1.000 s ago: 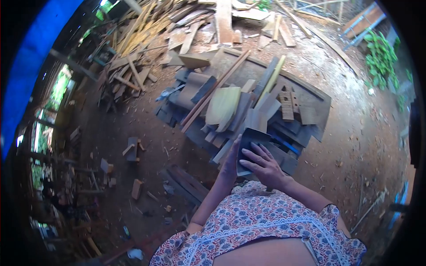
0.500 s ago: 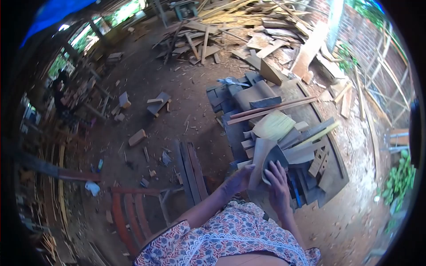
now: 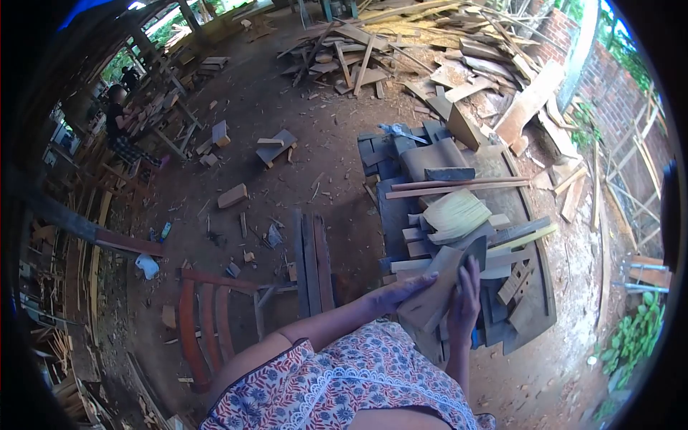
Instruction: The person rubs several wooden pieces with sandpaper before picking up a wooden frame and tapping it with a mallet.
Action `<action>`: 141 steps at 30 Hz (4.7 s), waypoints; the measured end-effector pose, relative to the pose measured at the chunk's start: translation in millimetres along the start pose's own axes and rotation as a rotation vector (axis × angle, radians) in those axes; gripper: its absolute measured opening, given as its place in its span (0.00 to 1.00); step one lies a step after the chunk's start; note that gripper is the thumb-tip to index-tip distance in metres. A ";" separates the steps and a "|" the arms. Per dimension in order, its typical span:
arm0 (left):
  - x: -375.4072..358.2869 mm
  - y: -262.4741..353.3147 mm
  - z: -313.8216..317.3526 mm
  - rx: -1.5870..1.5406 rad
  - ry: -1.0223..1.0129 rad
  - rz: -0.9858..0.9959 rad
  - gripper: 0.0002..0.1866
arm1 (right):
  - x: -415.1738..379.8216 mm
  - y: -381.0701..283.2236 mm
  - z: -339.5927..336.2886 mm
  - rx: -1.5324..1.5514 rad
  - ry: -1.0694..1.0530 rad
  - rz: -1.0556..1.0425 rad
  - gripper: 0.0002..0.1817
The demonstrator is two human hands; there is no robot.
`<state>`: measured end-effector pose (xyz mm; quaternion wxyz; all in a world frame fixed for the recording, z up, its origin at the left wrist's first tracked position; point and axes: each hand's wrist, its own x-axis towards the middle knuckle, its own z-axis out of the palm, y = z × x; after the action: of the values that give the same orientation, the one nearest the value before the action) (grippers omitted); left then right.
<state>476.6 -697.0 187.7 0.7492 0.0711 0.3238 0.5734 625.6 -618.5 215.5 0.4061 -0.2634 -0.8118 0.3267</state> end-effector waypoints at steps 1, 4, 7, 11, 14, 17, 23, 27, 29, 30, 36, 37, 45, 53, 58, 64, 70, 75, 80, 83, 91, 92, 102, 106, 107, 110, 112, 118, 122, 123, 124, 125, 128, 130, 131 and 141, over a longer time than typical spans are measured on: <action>1.5 0.4 -0.8 0.048 0.021 -0.025 0.30 | 7.2 0.2 1.2 -0.008 0.003 0.019 0.17; 16.1 5.7 -7.8 -0.001 0.023 -0.088 0.30 | 7.4 -0.4 2.0 0.195 0.092 0.225 0.17; 40.8 32.8 -16.0 -0.187 -0.036 -0.061 0.29 | 1.8 -5.2 16.5 0.180 -0.029 0.125 0.18; 58.4 52.0 -37.6 -0.220 -0.091 -0.098 0.30 | 10.0 10.6 37.2 -0.180 -0.183 -0.084 0.15; 56.3 58.0 -45.9 -0.029 -0.042 -0.225 0.31 | 36.4 36.4 41.6 -0.325 -0.031 -0.127 0.14; 61.8 67.4 -48.7 -0.160 -0.064 -0.402 0.30 | 65.0 40.6 35.1 -0.007 0.213 0.275 0.18; 96.1 78.2 -53.9 -0.577 -0.157 -0.407 0.29 | 40.3 38.4 59.8 -0.226 -0.116 -0.039 0.14; 98.5 84.7 -73.3 -0.574 -0.506 -0.550 0.30 | 43.8 50.8 80.8 0.240 0.388 0.478 0.15; 92.5 111.8 -62.0 -0.304 -0.325 -0.542 0.31 | 41.2 55.5 62.5 0.008 0.471 0.690 0.17; 96.6 127.4 -56.3 -0.031 -0.156 -0.504 0.32 | 38.9 58.7 53.1 -0.222 0.536 0.889 0.19; 216.2 218.2 -69.1 1.325 -0.259 0.308 0.24 | -3.8 48.9 35.3 -0.290 0.699 0.748 0.19; 239.7 225.9 -72.3 1.543 -0.191 0.356 0.24 | -13.6 49.6 34.8 -0.301 0.731 0.766 0.19; 341.8 231.8 -114.8 1.770 -0.093 0.445 0.20 | -67.0 8.4 64.1 -0.230 0.581 0.887 0.18; 328.5 212.4 -118.6 1.984 0.246 0.795 0.22 | -69.1 -3.5 52.9 -0.171 0.564 0.867 0.20; 199.3 150.8 -51.6 1.531 -0.007 0.814 0.21 | -81.6 10.6 31.8 -0.151 0.496 0.893 0.21; 105.9 32.5 -87.4 1.840 0.100 0.438 0.32 | -110.9 25.6 1.1 -0.043 0.388 0.908 0.21; 99.4 -34.0 -97.8 2.060 0.423 0.270 0.46 | -165.0 52.5 -51.6 0.087 0.260 0.835 0.20; 107.5 -47.4 -90.4 2.240 0.586 0.271 0.45 | -206.5 67.0 -106.5 -0.134 0.411 0.764 0.15; 110.6 -52.9 -95.7 2.275 0.587 0.327 0.37 | -252.2 75.0 -135.6 -0.194 0.418 0.896 0.12; 110.0 -53.1 -90.7 2.308 0.529 0.239 0.33 | -257.2 71.1 -143.3 -0.212 0.367 0.833 0.12; 90.1 -69.2 -68.0 2.016 0.389 0.060 0.30 | -249.3 72.0 -149.8 -0.184 0.307 0.704 0.11; 82.9 -76.5 -63.9 1.980 0.395 0.108 0.30 | -249.6 71.5 -148.7 -0.158 0.308 0.704 0.11; 44.0 -196.5 -88.5 1.772 0.443 0.293 0.30 | -266.0 87.4 -150.2 -0.103 0.322 0.737 0.14; 64.6 -200.5 -103.1 1.787 0.514 0.442 0.30 | -260.3 85.1 -147.8 -0.057 0.202 0.795 0.15; 70.1 -197.9 -107.2 1.809 0.547 0.449 0.30 | -259.8 85.1 -145.3 -0.064 0.193 0.777 0.15; 77.2 -184.3 -115.2 1.947 0.540 0.500 0.28 | -265.5 91.0 -141.8 -0.066 0.155 0.757 0.14; 75.1 -181.9 -119.2 1.974 0.539 0.489 0.28 | -268.9 93.5 -143.0 -0.058 0.128 0.763 0.14; 73.7 -173.5 -119.1 1.981 0.538 0.561 0.20 | -267.9 87.8 -144.1 -0.060 0.181 0.777 0.15; 57.0 -157.4 -87.3 1.921 0.346 0.464 0.16 | -254.2 85.6 -140.5 -0.096 0.136 0.739 0.15; 43.4 -150.6 -58.3 1.623 0.262 0.240 0.14 | -248.0 85.9 -134.9 -0.116 0.143 0.626 0.15; 33.3 -145.5 -35.9 1.319 0.182 0.030 0.14 | -234.6 81.0 -128.5 -0.080 0.122 0.522 0.16; 26.1 -147.7 -25.7 1.140 0.129 -0.012 0.16 | -218.0 73.8 -122.1 -0.047 0.106 0.417 0.18; 3.3 -144.8 6.9 0.937 0.073 -0.110 0.17 | -182.1 53.7 -101.1 -0.254 -0.153 0.071 0.24; -8.4 -154.7 7.8 0.856 0.082 0.005 0.15 | -173.3 41.6 -83.6 -0.244 -0.220 -0.014 0.26; -14.0 -156.8 9.5 0.760 0.099 0.128 0.13 | -173.6 42.3 -74.3 -0.220 -0.312 -0.060 0.26; -128.5 -88.4 22.9 0.796 0.181 -0.177 0.17 | -122.5 210.7 -135.0 -0.244 -0.060 0.100 0.23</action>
<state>544.4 -836.6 215.1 0.6780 0.2764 0.5897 0.3409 837.1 -524.2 60.7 0.3298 -0.3409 -0.8432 0.2532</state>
